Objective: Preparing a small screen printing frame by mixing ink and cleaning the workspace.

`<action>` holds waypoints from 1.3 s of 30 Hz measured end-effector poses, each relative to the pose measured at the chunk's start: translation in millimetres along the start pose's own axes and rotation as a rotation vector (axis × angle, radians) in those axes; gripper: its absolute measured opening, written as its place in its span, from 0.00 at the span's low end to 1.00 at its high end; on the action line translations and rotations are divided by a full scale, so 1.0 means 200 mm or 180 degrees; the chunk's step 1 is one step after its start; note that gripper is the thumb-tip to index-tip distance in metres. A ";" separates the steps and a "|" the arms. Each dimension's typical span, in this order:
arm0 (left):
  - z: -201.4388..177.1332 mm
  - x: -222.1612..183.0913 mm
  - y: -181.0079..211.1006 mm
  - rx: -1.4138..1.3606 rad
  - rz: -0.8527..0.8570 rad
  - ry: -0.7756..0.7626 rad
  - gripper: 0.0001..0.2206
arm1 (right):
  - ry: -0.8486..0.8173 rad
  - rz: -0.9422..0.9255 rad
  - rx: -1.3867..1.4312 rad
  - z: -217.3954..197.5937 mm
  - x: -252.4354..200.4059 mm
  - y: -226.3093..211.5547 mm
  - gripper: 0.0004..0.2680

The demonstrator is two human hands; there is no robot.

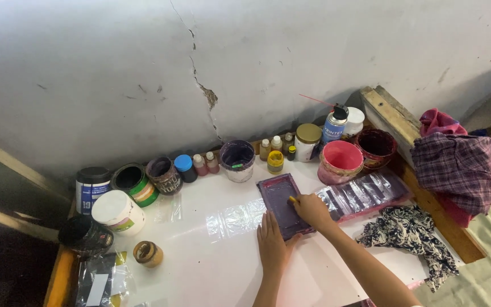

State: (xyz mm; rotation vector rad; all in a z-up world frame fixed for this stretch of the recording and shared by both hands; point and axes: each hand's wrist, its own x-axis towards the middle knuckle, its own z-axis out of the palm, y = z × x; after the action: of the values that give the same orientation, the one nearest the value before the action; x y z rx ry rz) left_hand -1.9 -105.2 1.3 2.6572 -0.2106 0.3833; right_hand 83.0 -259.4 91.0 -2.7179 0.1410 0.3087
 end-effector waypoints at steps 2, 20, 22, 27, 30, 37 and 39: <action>0.00 0.00 0.00 0.0063 -0.0019 -0.0044 0.52 | 0.0041 0.0080 -0.0157 0.06 -0.01 0.03 0.13; 0.09 -0.01 -0.04 0.0022 0.0092 0.0221 0.53 | 0.0196 -0.0156 0.0330 0.21 -0.03 -0.04 0.16; 0.08 -0.01 -0.03 -0.0011 0.0058 0.0354 0.56 | 0.0185 -0.0068 0.0756 0.09 -0.01 -0.08 0.21; 0.06 -0.01 -0.03 -0.0076 0.0044 0.0200 0.57 | 0.0077 0.0357 -0.0102 0.02 0.09 -0.14 0.12; 0.08 0.00 -0.03 -0.0116 -0.0011 0.0181 0.56 | 0.0194 -0.0004 -0.0331 0.24 0.18 -0.10 0.11; 0.08 -0.01 -0.04 -0.0223 0.0035 0.0188 0.54 | 0.0211 -0.0272 -0.0355 0.19 0.16 -0.18 0.11; 0.08 -0.01 -0.03 -0.0058 0.0095 0.0304 0.54 | 0.0271 0.0080 0.0248 0.10 0.20 -0.17 0.18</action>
State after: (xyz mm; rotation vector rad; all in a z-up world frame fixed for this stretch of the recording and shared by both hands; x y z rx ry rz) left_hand 2.0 -106.4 -15.9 2.6129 -0.2229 0.5140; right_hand 122.5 -221.7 75.9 -2.6544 0.2071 0.1905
